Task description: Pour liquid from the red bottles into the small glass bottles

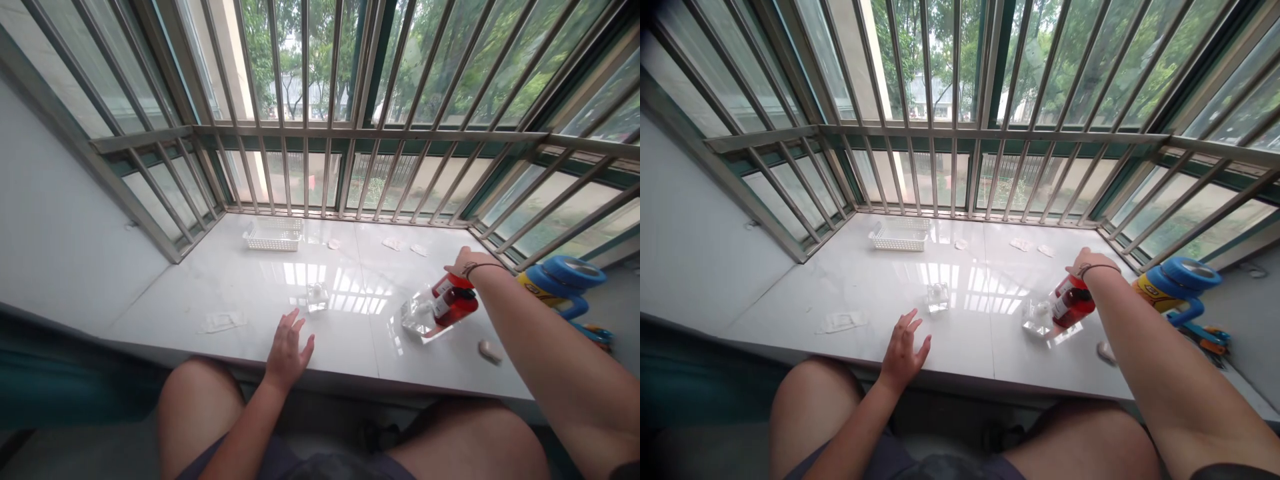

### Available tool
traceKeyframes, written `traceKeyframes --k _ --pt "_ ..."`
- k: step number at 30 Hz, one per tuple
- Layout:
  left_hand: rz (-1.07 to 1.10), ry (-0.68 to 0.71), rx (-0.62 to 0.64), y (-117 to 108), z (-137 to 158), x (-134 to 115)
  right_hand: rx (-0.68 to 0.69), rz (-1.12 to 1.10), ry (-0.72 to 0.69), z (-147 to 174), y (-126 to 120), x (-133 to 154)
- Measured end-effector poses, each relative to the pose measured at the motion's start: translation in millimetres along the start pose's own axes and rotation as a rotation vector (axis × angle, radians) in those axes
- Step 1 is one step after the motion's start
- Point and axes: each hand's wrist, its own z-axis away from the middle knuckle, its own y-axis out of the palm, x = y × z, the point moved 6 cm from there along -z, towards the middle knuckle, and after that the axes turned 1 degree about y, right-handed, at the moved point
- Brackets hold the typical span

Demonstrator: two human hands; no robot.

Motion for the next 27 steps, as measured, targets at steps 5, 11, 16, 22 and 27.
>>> traceKeyframes --k 5,11,16,22,27 --pt "-0.052 0.032 -0.013 -2 -2 -4 0.330 -0.013 0.013 2 25 7" --pt "-0.081 0.072 -0.049 -4 -5 -8 0.395 -0.098 -0.199 25 26 86" --pt "-0.102 0.099 -0.068 -4 -6 -8 0.440 -0.198 -0.495 61 12 152" --pt "-0.099 0.103 -0.069 -5 -6 -9 0.494 -0.023 -0.580 89 12 139" --pt "-0.098 0.095 -0.076 -5 -6 -10 0.600 0.193 -0.569 117 52 120"
